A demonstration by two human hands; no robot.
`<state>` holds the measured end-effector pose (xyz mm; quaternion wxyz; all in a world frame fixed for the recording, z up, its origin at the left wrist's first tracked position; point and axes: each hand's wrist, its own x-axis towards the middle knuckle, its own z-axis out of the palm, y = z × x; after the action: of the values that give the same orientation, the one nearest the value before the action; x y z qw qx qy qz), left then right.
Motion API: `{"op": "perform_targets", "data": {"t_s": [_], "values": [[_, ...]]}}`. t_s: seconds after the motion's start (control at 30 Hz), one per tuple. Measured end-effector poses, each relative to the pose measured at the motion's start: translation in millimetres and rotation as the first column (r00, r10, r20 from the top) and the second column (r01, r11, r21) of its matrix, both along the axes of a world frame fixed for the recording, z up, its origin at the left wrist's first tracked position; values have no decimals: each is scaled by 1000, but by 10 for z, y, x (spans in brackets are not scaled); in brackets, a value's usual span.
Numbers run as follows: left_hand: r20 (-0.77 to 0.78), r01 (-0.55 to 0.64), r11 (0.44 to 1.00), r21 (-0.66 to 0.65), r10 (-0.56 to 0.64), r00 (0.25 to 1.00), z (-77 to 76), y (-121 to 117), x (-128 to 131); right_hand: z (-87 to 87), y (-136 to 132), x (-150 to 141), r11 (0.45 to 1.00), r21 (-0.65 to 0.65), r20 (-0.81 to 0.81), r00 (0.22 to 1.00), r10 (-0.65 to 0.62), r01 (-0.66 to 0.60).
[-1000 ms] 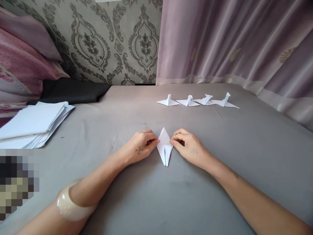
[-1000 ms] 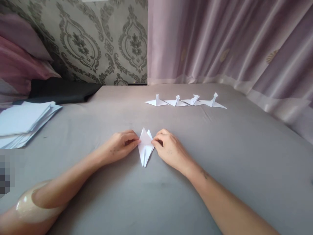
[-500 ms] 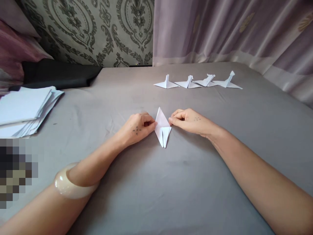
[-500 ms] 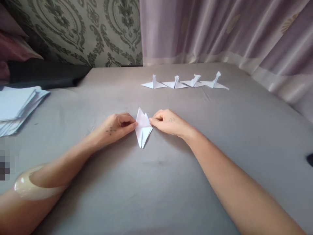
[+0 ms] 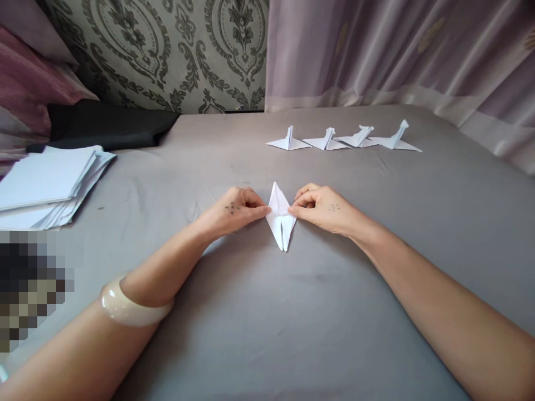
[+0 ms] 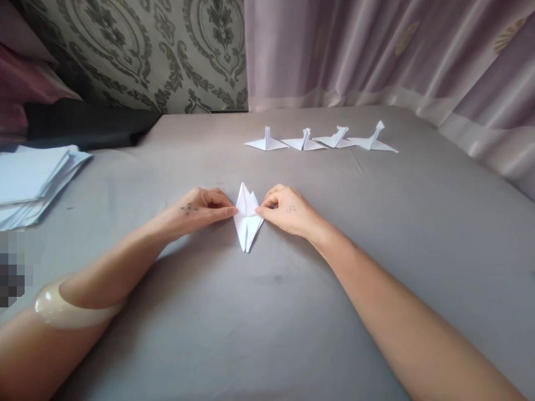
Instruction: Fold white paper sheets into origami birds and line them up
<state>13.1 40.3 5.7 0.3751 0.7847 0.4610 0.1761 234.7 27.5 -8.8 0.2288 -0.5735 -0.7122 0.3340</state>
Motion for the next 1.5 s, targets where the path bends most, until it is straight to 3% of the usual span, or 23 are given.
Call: {"op": "perform_targets", "data": {"t_s": [0.3,0.57,0.8,1.03,1.17,1.23,1.33,1.43,1.5], "values": [[66,-31,992,-122,39,997,-34,14,-12,-60,24,10,1000,-22,-31,999,-16,16],[15,-65,991,-118,67,998,-25,8,27,-49,19,-2,999,-34,-45,999,-25,24],[-72,-91,995,-38,88,994,-47,-7,55,-12,5,-28,999,-34,-9,999,-38,37],[-137,-38,997,63,47,989,-15,-48,65,-33,-5,-27,1000,-16,28,999,-23,24],[-153,-24,982,188,53,987,-60,-90,69,-43,-11,-5,1000,13,63,998,-3,2],[-135,36,953,302,6,991,-106,-110,69,-39,-35,-3,999,47,91,996,-14,10],[-177,210,862,461,-142,974,-153,-156,87,-35,-120,-35,989,148,87,996,15,-28],[-343,369,786,497,-212,915,-129,-244,140,-29,-268,-106,950,281,134,986,100,-135],[-476,424,772,474,-180,861,-85,-326,192,-13,-380,-157,926,333,293,953,79,-179]]}}
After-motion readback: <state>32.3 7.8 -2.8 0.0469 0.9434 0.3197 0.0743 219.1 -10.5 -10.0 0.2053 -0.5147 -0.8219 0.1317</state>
